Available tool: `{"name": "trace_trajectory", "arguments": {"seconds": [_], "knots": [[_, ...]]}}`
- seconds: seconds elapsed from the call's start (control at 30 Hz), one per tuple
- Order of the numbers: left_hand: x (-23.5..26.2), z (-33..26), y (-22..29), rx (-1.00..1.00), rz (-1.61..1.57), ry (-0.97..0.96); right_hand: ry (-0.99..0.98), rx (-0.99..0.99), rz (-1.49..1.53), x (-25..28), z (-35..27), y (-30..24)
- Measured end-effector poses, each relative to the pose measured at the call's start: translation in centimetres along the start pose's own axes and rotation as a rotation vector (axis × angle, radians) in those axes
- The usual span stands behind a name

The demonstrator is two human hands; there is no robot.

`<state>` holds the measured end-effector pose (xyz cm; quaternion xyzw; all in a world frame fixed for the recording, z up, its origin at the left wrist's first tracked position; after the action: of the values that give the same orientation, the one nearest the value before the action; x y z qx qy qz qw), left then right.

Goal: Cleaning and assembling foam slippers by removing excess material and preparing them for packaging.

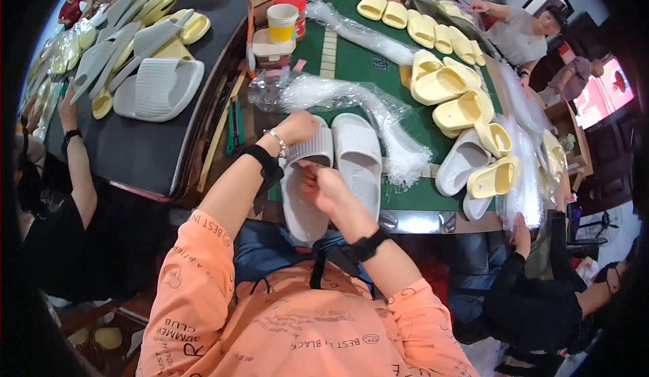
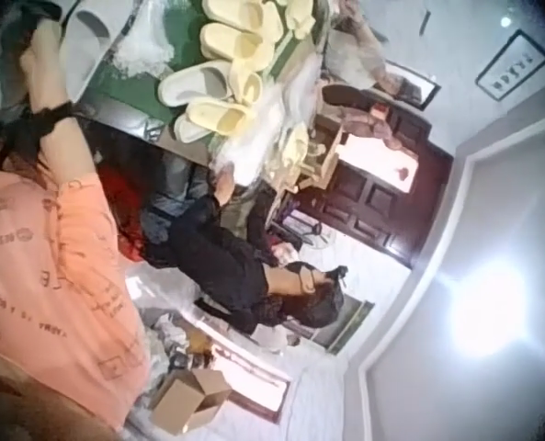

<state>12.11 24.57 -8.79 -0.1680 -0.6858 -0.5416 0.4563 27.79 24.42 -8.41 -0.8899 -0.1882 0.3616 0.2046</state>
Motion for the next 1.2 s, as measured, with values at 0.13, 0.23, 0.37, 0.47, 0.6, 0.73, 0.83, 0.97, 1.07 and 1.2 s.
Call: {"name": "trace_trajectory", "arguments": {"seconds": [0.13,0.23,0.37,0.47,0.6,0.73,0.83,0.97,1.07,1.2], "knots": [[-1.5,1.4,-1.7,-0.184,0.332,-0.125,-0.058,0.263,0.195,-1.5,3.1,0.1],[-1.6,1.7,-0.9,-0.359,0.419,-0.166,0.076,0.317,0.310,-1.3,4.9,0.0],[-1.1,0.4,-2.3,-0.257,-0.096,-0.077,-0.029,0.317,0.219,-0.8,6.0,1.8],[-1.4,0.3,-3.2,0.125,-0.475,-0.150,0.058,0.292,0.133,-0.6,5.4,2.8],[0.3,-0.4,-0.4,0.197,-0.625,-0.151,0.123,0.447,-0.072,-0.4,-2.5,2.9],[0.7,-0.2,-0.8,0.290,-0.916,0.089,-0.151,0.548,-0.182,2.1,-9.8,1.2],[1.9,0.7,0.5,0.338,-0.940,0.189,-0.393,0.614,0.045,3.0,-14.1,-1.5],[2.4,2.6,2.9,0.282,-1.035,0.119,-0.311,0.844,-0.007,3.9,-16.0,-3.2],[1.5,3.1,3.1,0.071,-0.678,0.188,-0.081,0.849,-0.096,4.2,-14.4,-3.5],[0.1,2.4,5.9,0.013,-0.407,0.069,0.349,0.781,-0.648,7.0,-10.6,-2.6]]}}
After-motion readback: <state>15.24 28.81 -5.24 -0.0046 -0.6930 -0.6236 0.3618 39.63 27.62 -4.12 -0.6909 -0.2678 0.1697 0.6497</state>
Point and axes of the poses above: each hand's wrist, its own z-axis towards the middle knuckle, its own x-axis out of the back of the hand, y = z × x, the point moved 1 cm from there along z, towards the middle knuckle, and after that the axes turned 1 degree about y, right-handed, at the moved point
